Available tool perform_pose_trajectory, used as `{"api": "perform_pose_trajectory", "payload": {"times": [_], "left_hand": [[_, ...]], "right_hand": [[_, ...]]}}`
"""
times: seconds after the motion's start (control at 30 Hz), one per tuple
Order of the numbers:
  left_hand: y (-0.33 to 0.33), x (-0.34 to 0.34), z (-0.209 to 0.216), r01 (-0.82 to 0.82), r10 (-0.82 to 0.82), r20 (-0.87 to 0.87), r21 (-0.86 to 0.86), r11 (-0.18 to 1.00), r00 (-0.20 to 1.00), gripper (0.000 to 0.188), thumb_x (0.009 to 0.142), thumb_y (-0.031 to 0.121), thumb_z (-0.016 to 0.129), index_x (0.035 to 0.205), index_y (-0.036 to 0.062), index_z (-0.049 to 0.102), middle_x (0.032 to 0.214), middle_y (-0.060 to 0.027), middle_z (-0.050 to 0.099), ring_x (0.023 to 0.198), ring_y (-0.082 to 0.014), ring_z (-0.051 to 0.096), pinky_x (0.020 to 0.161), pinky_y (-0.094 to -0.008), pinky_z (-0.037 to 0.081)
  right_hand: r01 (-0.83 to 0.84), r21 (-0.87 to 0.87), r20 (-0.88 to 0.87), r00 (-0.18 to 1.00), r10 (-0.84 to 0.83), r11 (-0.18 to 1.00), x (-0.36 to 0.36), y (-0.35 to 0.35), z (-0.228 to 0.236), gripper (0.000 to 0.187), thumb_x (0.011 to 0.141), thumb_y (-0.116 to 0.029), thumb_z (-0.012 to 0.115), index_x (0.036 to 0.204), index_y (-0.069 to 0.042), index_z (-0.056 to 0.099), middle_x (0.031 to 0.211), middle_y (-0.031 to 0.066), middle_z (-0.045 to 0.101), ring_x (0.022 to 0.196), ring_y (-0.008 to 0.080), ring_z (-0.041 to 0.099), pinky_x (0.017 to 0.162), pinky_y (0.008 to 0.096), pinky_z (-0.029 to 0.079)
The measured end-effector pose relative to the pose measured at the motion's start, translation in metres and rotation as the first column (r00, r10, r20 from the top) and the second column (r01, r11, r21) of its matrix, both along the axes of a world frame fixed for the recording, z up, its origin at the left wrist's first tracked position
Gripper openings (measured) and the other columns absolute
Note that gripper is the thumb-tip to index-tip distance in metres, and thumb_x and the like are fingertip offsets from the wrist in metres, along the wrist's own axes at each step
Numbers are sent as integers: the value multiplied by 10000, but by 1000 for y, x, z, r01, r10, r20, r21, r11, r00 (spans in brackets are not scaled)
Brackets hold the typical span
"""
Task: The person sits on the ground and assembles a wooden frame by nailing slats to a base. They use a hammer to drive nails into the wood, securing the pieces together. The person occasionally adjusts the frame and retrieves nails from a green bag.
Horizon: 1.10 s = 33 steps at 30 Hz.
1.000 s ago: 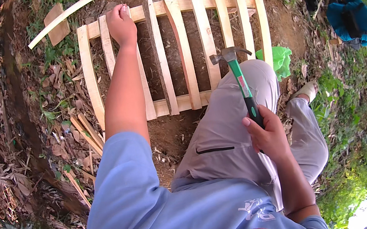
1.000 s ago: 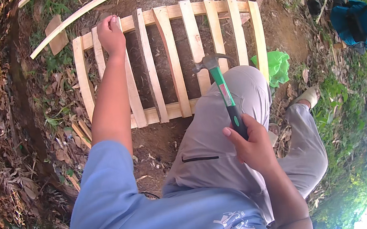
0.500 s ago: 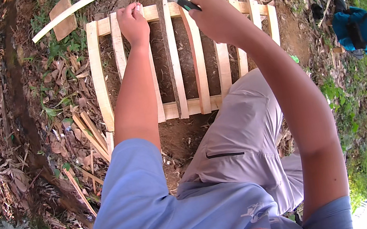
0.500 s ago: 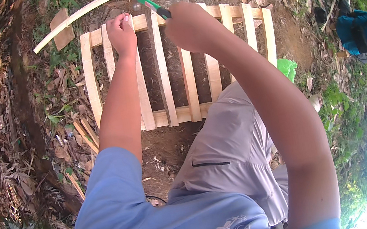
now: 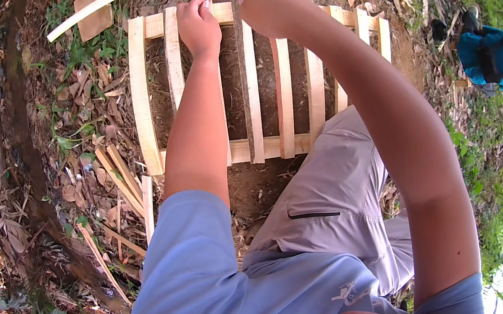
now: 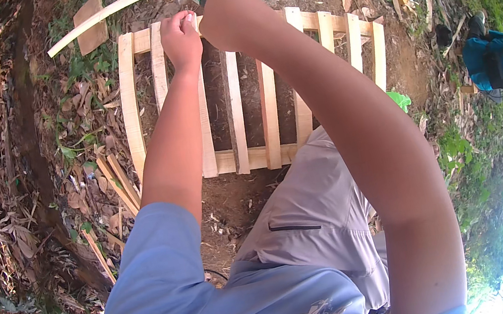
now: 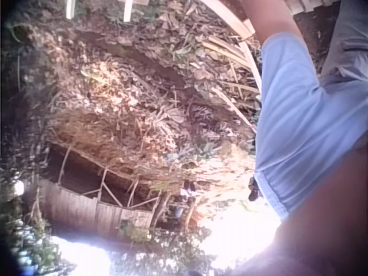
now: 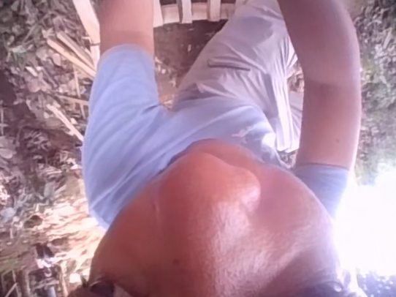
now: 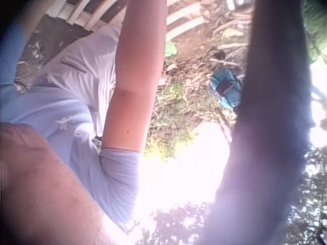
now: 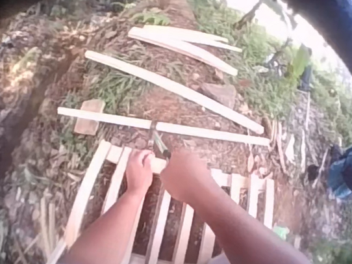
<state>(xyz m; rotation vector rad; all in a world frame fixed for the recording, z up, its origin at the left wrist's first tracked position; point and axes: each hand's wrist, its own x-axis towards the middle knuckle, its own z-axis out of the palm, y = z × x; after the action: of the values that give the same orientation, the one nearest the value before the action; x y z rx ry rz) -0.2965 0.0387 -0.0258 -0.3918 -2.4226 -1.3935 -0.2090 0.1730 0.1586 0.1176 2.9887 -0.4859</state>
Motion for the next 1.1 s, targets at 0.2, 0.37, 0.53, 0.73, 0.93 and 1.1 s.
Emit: {"api": "perform_pose_trajectory", "payload": {"times": [0.2,0.37,0.53,0.73,0.93,1.1], "left_hand": [[-1,-2,-4,-6,6,-3,3,1000,1000,96,983,89,699,1014,57,784,948,-107,671,913,-308,669,826,-428,536],[-1,-2,-5,-5,5,-8,11,1000,1000,95,979,80,701,1013,55,786,942,-108,671,896,-307,669,823,-426,536],[-1,-3,-7,-11,10,-41,-1,1000,999,96,975,79,706,1013,54,790,934,-107,670,878,-300,669,806,-420,539],[-5,-7,-15,-7,8,-66,5,1000,998,96,975,91,713,1009,57,796,922,-100,669,853,-294,665,775,-417,540],[-6,-3,-9,-13,13,-33,1,1000,999,100,972,87,716,1005,60,806,905,-94,675,844,-281,665,770,-411,533],[-4,-1,-8,-1,1,-7,53,999,1000,83,965,76,708,965,50,787,944,-112,681,883,-328,686,795,-430,546]], "right_hand": [[107,-74,40,994,-104,992,0,-7,11,271,980,-176,568,1005,59,701,847,264,733,813,451,739,764,519,596],[62,-51,-52,997,-65,997,1,1,5,142,845,-106,660,749,-5,689,685,139,657,665,300,712,588,415,571],[-2,89,-100,995,11,996,4,6,-17,138,841,-117,658,741,-26,688,677,130,650,640,278,702,563,398,556],[-70,155,-384,915,126,985,5,9,-41,112,726,-88,735,619,-71,709,629,81,614,642,243,687,525,352,521],[-211,427,-227,916,330,879,-7,9,-39,69,702,-78,743,637,-65,725,688,106,638,644,246,682,522,356,522],[-125,275,-225,955,190,953,12,0,-25,79,702,-81,738,635,-45,718,690,125,635,623,257,675,528,363,526]]}}
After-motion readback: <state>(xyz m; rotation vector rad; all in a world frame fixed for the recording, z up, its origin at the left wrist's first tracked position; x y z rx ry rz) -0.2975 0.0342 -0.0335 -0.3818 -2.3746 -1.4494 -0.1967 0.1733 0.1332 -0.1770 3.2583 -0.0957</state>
